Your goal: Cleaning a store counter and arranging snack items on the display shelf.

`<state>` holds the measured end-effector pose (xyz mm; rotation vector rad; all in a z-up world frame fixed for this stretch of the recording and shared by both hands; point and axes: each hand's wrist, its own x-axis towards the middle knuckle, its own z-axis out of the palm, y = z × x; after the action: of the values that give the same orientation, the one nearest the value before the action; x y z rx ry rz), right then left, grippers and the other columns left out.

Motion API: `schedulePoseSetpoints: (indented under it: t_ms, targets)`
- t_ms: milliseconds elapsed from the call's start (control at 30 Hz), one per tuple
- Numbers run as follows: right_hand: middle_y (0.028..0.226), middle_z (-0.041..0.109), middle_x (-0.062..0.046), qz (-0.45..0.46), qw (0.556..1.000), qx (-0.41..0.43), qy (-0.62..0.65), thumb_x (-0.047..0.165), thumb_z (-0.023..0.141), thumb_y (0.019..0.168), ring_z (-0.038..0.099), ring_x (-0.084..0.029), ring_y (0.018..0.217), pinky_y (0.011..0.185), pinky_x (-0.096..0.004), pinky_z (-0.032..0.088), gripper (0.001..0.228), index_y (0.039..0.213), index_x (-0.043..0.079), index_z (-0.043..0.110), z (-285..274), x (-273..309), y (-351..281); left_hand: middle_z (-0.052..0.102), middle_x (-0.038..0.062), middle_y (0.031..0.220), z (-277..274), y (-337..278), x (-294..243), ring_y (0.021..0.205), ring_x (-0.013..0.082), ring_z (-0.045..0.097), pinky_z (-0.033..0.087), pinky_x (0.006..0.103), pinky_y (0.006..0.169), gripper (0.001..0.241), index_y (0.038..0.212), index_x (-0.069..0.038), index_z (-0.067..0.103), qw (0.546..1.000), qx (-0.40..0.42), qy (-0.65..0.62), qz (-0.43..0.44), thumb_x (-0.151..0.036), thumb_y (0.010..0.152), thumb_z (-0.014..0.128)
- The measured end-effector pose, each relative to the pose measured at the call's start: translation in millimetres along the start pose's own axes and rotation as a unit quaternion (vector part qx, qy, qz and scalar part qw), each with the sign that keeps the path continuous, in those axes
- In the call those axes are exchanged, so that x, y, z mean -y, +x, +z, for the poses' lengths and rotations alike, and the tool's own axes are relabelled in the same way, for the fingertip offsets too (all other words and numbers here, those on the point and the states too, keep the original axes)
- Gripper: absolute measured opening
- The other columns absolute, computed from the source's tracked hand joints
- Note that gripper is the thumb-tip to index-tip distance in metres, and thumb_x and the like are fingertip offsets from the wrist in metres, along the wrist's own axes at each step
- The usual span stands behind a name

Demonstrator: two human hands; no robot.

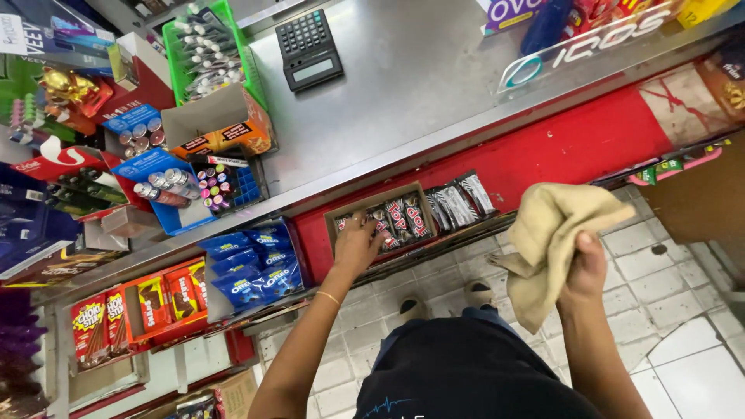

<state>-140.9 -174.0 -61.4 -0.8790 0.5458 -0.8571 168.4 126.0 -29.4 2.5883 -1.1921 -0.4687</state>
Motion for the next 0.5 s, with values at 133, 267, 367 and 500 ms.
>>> schedulePoseSetpoints:
  t_ms: [133,267,367,500]
  targets:
    - [0.090,0.059,-0.008,0.032,0.927,0.196,0.319,0.025,0.063,0.101,0.054,-0.017,0.075,0.065,-0.028,0.046,0.020,0.108,0.006,0.062,115,112,-11,0.068,0.012,0.099,-17,12,-66,0.083,0.0326,0.065,0.052,0.0411,0.072,0.017,0.101,-0.003,0.072,0.947,-0.280,-0.102,0.119,-0.010,0.085,0.070]
    - [0.078,0.035,0.006,-0.103,0.972,0.163,0.134,0.031,0.037,0.110,0.028,-0.005,0.064,0.052,-0.018,0.027,0.020,0.096,0.019,0.045,73,109,22,0.066,0.010,0.078,3,50,-130,0.068,0.0328,0.062,0.048,0.0428,0.059,0.021,0.076,-0.007,0.064,0.934,-0.268,-0.077,0.224,-0.021,0.090,0.069]
    - [0.123,0.064,-0.006,-0.058,0.974,0.067,0.206,0.024,0.038,0.109,0.062,-0.015,0.109,0.103,-0.028,0.050,0.043,0.145,0.008,0.053,-24,65,53,0.065,0.011,0.104,49,93,-155,0.092,0.0330,0.059,0.051,0.0414,0.084,0.020,0.102,-0.007,0.067,0.931,-0.208,-0.001,0.301,-0.007,0.083,0.060]
    - [0.109,0.069,-0.015,0.031,0.904,0.198,0.378,0.030,0.052,0.107,0.065,-0.028,0.095,0.083,-0.046,0.050,0.037,0.133,0.005,0.062,10,95,37,0.068,0.007,0.106,109,146,-158,0.100,0.0293,0.060,0.049,0.0422,0.084,0.013,0.090,-0.015,0.071,0.917,-0.174,0.150,0.326,-0.019,0.087,0.059]
